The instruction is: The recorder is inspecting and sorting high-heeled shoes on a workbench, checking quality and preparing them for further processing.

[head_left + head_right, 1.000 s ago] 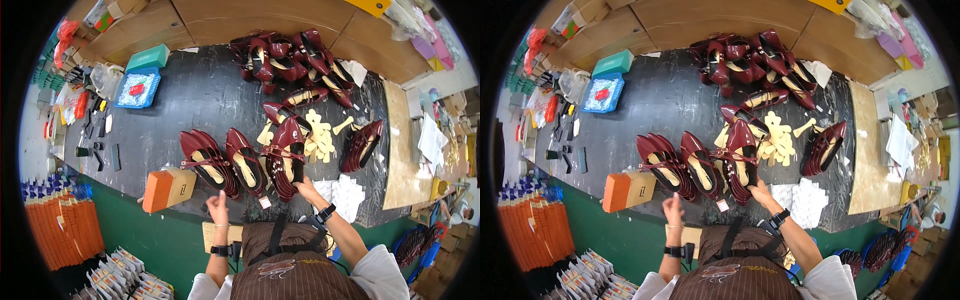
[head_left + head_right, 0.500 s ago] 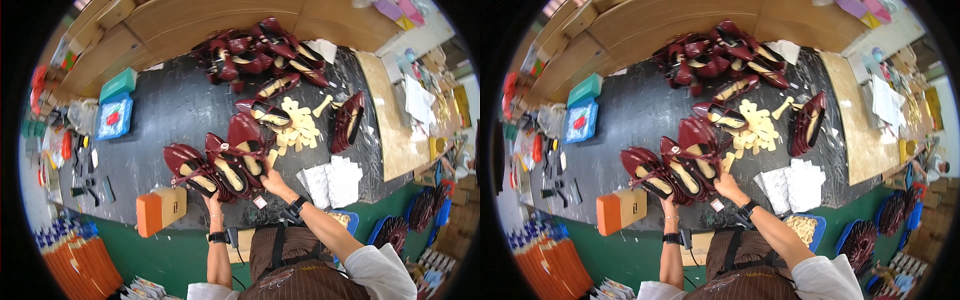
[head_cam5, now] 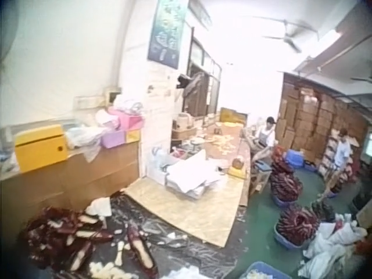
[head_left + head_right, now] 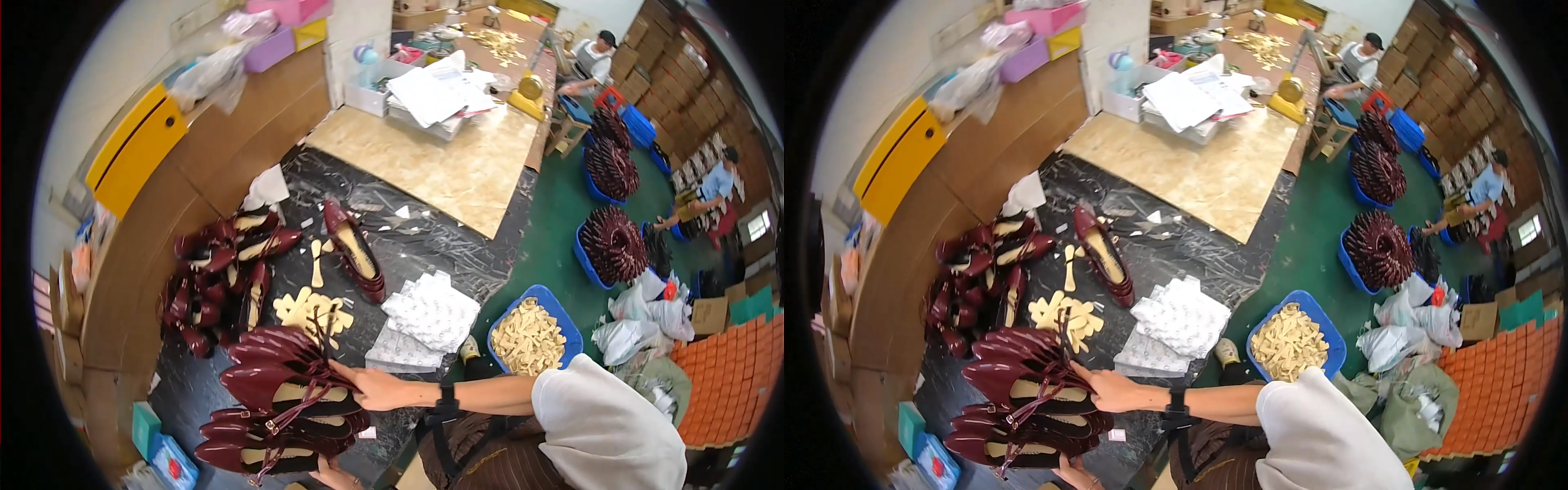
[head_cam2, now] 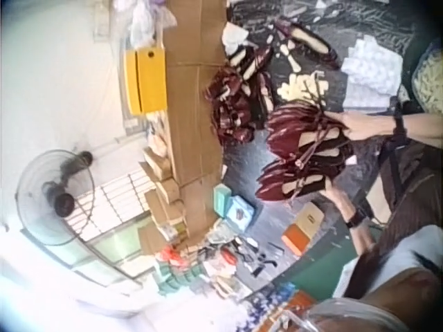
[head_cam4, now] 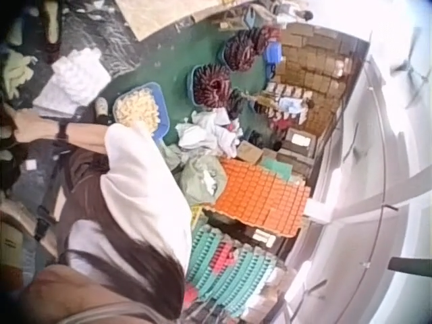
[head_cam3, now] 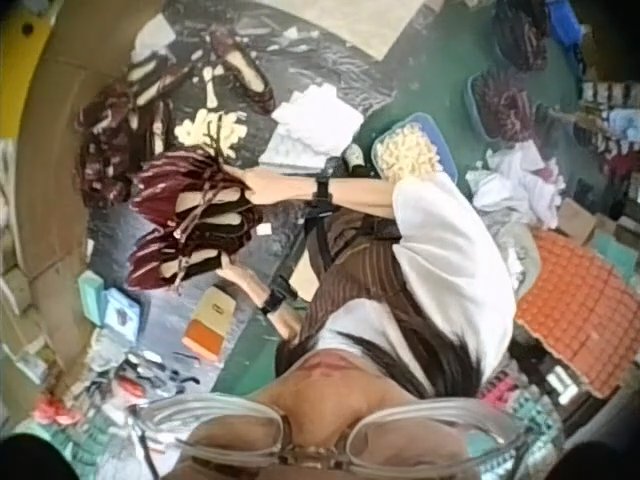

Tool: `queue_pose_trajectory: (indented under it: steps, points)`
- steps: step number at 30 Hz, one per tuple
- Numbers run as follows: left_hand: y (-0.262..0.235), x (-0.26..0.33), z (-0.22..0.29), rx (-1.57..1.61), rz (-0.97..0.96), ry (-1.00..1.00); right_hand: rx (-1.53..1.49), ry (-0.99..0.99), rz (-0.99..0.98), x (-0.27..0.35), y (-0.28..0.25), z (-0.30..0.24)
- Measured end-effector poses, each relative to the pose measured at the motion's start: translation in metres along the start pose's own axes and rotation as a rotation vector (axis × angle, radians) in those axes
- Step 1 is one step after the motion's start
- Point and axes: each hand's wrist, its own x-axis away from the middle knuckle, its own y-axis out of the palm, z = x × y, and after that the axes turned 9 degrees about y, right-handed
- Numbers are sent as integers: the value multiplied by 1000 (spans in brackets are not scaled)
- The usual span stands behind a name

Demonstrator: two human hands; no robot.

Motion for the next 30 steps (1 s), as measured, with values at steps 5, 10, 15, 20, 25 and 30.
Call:
queue_pose_trajectory:
  steps: [5, 10, 15, 20, 25, 30]
  points:
    - [125, 49, 29, -27, -81, 43, -63, -83, 257, 43, -121, 22]
    - [266, 80, -4, -46, -415, 79, -183, -37, 423, 74, -267, 70]
    - [450, 148, -61, -143, -487, -6, -59, -40, 577, 64, -413, 182]
    - [604, 189, -102, -377, -857, -75, -142, 66, 574, 48, -540, 241]
    - [700, 205, -141, -469, -1131, -100, -224, 115, 562, 8, -606, 319]
    - [757, 211, -172, -553, -1392, -146, -282, 403, 683, -43, -601, 425]
